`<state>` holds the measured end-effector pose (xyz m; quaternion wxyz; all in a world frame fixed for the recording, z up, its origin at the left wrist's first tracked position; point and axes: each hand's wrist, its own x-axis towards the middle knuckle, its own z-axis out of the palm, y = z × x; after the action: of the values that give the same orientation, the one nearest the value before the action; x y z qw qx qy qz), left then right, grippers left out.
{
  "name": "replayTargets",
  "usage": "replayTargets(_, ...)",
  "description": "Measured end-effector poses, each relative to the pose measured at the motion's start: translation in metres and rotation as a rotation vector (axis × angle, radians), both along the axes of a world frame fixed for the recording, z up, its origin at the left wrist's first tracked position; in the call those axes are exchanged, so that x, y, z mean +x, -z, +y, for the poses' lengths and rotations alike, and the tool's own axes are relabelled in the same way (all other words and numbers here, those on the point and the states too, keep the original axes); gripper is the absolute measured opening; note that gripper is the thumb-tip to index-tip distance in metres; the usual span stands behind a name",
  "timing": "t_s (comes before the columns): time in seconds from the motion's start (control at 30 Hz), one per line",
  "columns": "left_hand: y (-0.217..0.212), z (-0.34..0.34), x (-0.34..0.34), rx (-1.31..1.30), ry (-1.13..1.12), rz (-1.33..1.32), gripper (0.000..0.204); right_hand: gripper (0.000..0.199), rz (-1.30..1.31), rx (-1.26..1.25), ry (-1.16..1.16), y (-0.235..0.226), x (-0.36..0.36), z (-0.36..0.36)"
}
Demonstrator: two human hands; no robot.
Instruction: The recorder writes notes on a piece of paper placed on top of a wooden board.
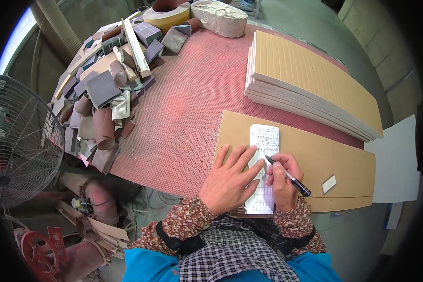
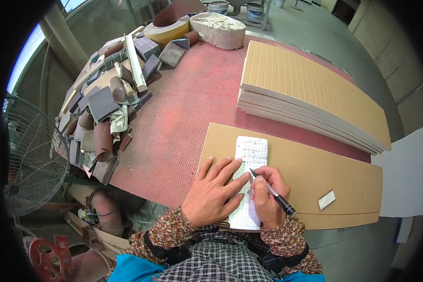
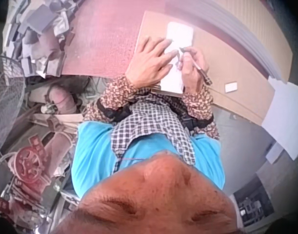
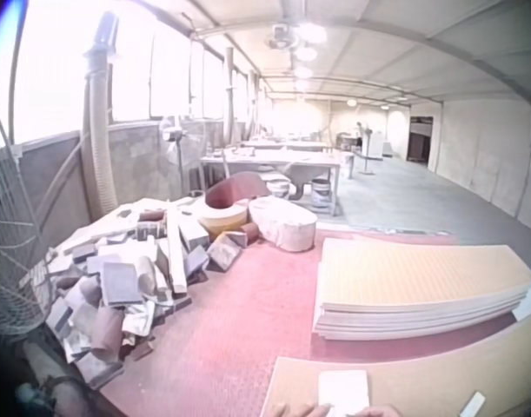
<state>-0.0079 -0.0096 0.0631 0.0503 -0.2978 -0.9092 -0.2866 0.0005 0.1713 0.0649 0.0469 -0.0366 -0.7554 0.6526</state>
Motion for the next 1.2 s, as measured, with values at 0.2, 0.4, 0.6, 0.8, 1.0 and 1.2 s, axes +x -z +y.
replayTargets(0.2, 0.0004, 0.0002, -0.0002, 0.002, -0.004, -0.005, 0.046, 0.012, 0.044, 0.115, 0.028, 0.0052, -0.0015, 0.0004)
replayTargets(0.4, -0.0003, -0.0001, -0.0005, 0.006, 0.002, -0.002, 0.047, 0.010, 0.069, 0.103, 0.054, 0.0060, -0.0014, -0.0019)
replayTargets(0.6, -0.0015, -0.0005, -0.0010, 0.013, 0.006, 0.003, 0.047, 0.010, 0.150, 0.137, 0.062, 0.0085, -0.0035, -0.0016)
replayTargets(0.8, -0.0014, -0.0004, -0.0013, 0.035, 0.007, 0.009, 0.047, 0.009, 0.159, 0.161, 0.070, 0.0099, -0.0048, -0.0010)
replayTargets(1.0, -0.0014, -0.0002, -0.0014, 0.039, 0.009, 0.017, 0.046, 0.010, 0.138, 0.178, 0.074, 0.0080, -0.0048, -0.0017)
replayTargets(1.2, -0.0014, 0.0004, -0.0013, 0.045, 0.005, 0.016, 0.044, 0.010, 0.146, 0.183, 0.056, 0.0073, -0.0057, -0.0013)
